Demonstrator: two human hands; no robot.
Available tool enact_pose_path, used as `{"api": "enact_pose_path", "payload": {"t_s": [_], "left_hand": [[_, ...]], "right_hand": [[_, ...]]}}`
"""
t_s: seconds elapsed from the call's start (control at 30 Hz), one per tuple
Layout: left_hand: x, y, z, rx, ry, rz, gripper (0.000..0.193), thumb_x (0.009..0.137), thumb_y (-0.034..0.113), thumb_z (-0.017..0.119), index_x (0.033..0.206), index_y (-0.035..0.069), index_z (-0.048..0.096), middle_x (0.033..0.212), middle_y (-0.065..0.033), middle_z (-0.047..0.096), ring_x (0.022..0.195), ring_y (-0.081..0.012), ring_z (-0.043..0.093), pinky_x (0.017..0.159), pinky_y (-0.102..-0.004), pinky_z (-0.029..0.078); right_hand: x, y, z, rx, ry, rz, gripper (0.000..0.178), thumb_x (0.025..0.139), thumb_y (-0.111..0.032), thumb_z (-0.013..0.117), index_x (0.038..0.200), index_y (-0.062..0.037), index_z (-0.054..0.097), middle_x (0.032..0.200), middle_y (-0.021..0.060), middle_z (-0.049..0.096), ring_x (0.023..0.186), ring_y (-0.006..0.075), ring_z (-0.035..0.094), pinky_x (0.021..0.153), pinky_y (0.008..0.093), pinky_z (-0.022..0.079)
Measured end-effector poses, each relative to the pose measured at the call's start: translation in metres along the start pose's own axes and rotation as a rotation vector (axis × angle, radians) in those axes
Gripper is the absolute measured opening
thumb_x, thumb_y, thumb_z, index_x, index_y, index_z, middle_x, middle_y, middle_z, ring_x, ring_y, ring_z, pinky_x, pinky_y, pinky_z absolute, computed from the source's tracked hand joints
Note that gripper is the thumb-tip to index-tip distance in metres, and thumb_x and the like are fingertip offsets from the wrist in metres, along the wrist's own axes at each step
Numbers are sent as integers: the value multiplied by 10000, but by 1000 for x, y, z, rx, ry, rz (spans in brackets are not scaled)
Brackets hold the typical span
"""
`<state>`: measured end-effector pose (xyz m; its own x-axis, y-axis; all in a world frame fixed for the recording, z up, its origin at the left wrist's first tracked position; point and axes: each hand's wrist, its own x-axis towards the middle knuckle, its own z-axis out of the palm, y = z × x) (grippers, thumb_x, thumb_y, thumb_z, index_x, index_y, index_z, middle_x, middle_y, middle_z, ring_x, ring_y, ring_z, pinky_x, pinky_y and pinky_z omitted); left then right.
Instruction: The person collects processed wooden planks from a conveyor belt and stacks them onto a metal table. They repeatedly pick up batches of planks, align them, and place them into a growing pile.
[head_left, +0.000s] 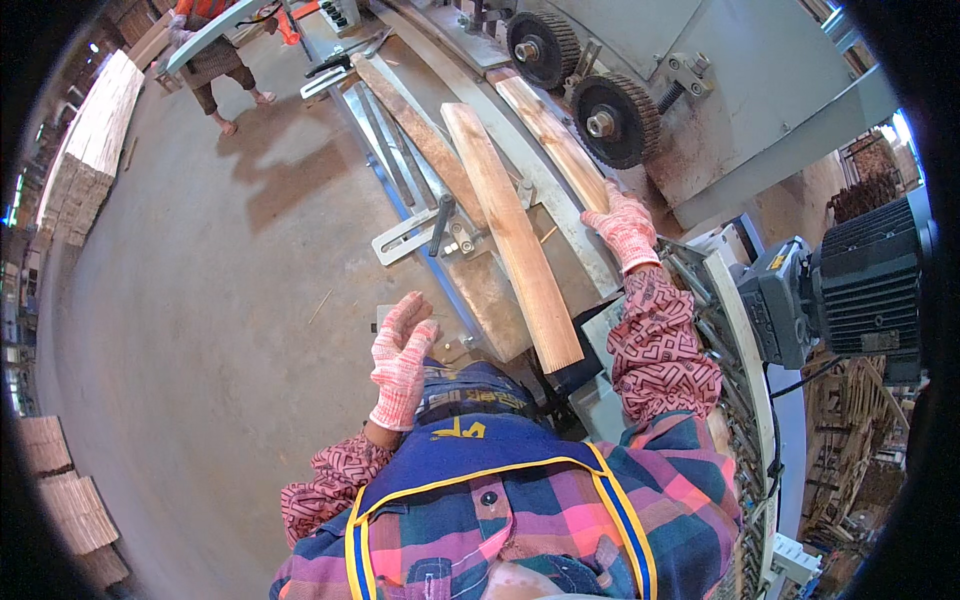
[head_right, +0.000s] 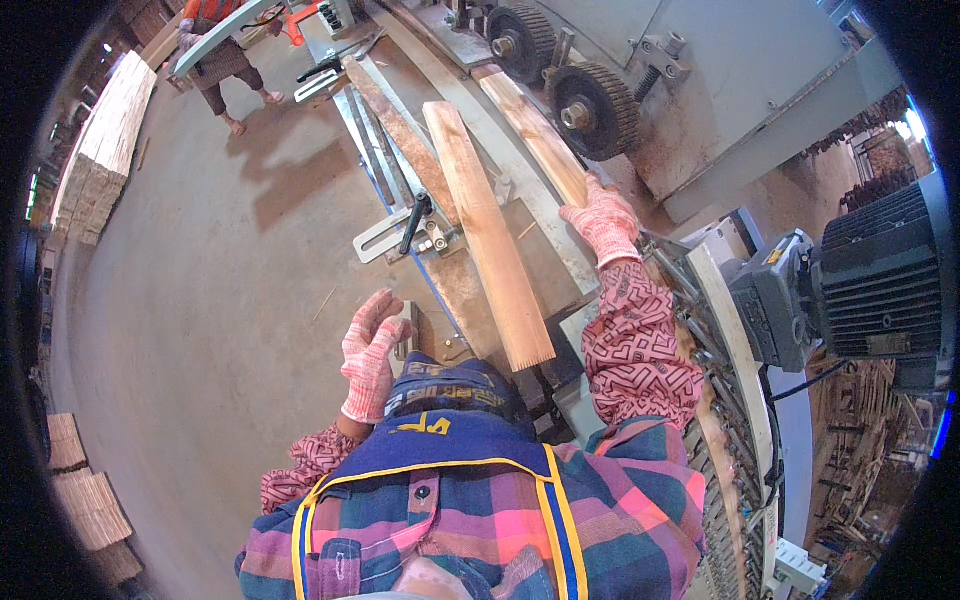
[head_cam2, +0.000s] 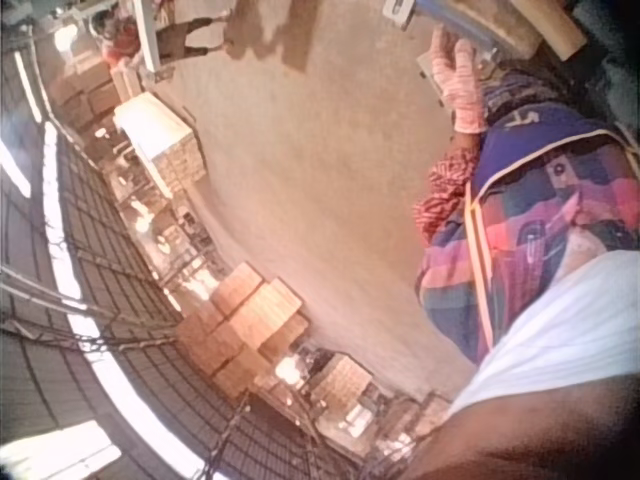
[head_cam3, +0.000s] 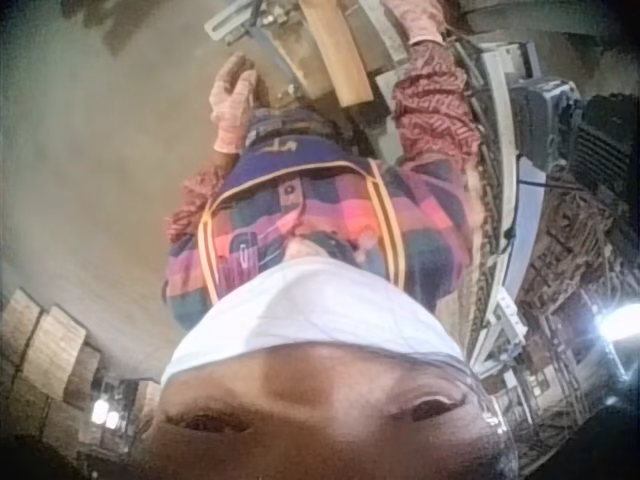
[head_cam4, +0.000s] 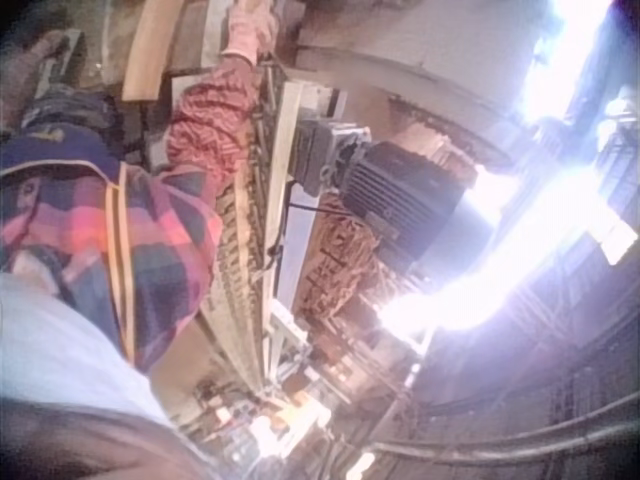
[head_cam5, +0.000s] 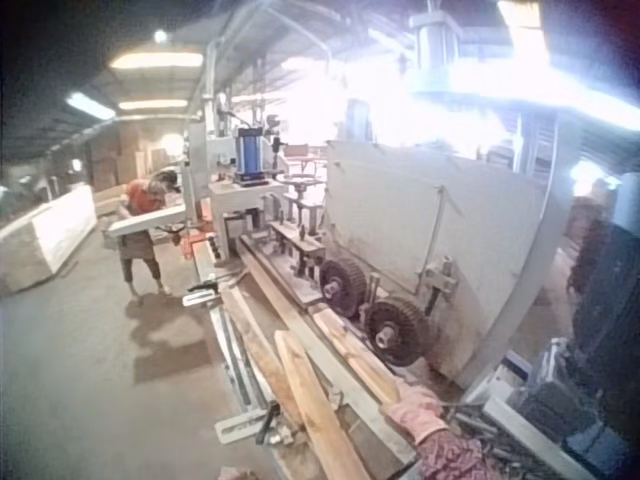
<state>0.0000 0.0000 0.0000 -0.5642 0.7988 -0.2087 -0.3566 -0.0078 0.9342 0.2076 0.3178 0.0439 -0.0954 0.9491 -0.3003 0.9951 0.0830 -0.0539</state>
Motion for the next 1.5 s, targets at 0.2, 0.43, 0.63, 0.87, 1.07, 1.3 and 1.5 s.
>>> {"api": "enact_pose_path", "payload": {"t_s": [0.2,0.43,0.63,0.87,1.07,1.3,1.5], "left_hand": [[-3,2,0,15,29,-18,487,926,121,620,1367,-33,485,1244,-186,598,962,-190,638,892,-343,521],[3,-3,6,-5,7,0,481,934,125,618,1367,-33,484,1241,-181,602,967,-186,638,891,-336,522],[3,-5,7,12,-1,9,467,942,121,609,1367,-30,487,1242,-178,603,973,-185,637,892,-333,524],[4,-8,8,22,-5,-12,470,941,126,612,1371,-19,489,1255,-171,598,999,-188,634,916,-339,521],[3,-6,7,-21,-27,-78,500,923,44,617,1395,-13,462,1360,-192,533,1231,-261,551,979,-353,497],[2,-8,7,-20,-30,-76,494,929,48,611,1396,-13,463,1360,-192,532,1239,-264,545,980,-355,498],[1,-11,7,-37,-31,-80,498,926,51,614,1396,-14,463,1360,-195,529,1239,-257,543,971,-354,504]], "right_hand": [[-4,0,5,7,-28,10,920,776,-533,726,1536,-252,289,1458,147,453,1313,347,482,1074,447,411],[-1,3,-1,6,-14,-11,928,779,-523,726,1540,-234,280,1461,147,447,1319,349,474,1081,438,405],[1,4,1,-2,-8,-13,925,778,-511,732,1537,-226,287,1450,149,454,1319,346,474,1083,428,406],[8,12,8,-1,21,-26,920,775,-516,728,1534,-234,293,1425,168,477,1306,347,488,1073,430,415],[8,12,9,-8,14,-24,916,779,-521,719,1535,-235,289,1407,171,490,1288,354,501,1062,438,422],[8,12,11,-5,32,-43,905,778,-518,719,1527,-228,302,1394,166,498,1282,358,503,1056,447,425],[10,9,10,3,28,-33,887,765,-509,716,1511,-225,329,1391,163,497,1280,354,501,1053,441,427]]}}
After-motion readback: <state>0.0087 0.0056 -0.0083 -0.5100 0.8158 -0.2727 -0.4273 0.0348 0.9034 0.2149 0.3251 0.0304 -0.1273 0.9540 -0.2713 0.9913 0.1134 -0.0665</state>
